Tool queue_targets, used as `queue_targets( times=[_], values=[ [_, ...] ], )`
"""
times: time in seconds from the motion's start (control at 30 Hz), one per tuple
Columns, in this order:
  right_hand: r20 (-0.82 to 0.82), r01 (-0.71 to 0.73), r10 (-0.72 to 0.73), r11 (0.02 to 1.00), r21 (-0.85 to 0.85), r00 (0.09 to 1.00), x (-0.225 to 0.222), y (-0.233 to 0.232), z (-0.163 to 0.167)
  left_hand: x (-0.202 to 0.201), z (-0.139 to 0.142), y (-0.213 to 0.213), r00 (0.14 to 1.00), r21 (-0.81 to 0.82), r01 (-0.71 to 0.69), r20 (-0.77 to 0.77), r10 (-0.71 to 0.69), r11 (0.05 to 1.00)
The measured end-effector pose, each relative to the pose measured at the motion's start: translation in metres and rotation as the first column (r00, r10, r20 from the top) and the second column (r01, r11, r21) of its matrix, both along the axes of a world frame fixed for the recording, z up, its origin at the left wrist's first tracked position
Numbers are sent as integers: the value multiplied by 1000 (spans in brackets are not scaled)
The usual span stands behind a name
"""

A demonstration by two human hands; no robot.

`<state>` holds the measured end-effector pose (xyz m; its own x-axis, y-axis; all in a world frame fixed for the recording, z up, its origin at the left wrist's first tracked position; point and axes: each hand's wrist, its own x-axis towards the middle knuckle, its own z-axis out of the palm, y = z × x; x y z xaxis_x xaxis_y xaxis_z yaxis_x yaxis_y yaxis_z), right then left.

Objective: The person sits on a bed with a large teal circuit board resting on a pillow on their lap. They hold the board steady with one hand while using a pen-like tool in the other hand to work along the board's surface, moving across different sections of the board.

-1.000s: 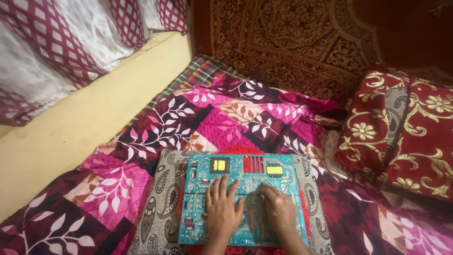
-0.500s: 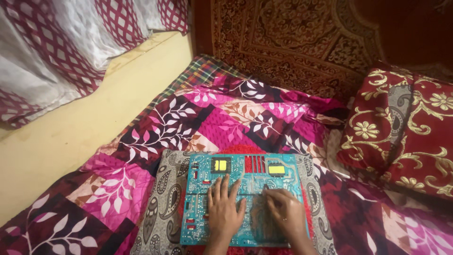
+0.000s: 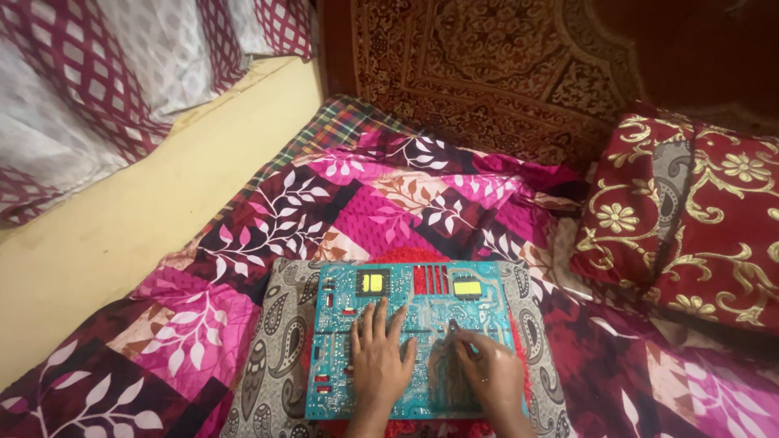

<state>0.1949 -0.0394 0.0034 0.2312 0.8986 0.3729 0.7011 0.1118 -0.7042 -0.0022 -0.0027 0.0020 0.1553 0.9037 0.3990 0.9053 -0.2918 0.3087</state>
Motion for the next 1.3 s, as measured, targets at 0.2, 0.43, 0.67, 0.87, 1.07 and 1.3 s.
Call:
queue_targets(
  times=[0.2, 0.43, 0.67, 0.87, 1.07, 1.3],
  values=[
    [77, 50, -44, 995, -83, 996, -3, -6, 3, -1, 0, -1, 1000, -16, -5, -16, 5, 1000],
    [38, 49, -45, 993, -110, 998, -4, 0, 4, -1, 1, 2, 1000, -74, -16, -11, 15, 997],
    [88, 5, 5, 994, -111, 996, -5, -7, 5, -2, -1, 4, 1000, -56, -13, -22, 12, 998],
    [54, -43, 46, 998, -44, 997, -6, -7, 4, 0, 1, 2, 1000, -79, -9, 1, 9, 997],
    [25, -2, 5, 991, -136, 1000, -7, -20, 4, -1, 0, 3, 1000, -71, -9, -7, 8, 997],
    [-79, 111, -107, 993, 49, 991, 9, -10, 4, -1, -2, 4, 1000, -53, -3, 30, 5, 999]
  ],
)
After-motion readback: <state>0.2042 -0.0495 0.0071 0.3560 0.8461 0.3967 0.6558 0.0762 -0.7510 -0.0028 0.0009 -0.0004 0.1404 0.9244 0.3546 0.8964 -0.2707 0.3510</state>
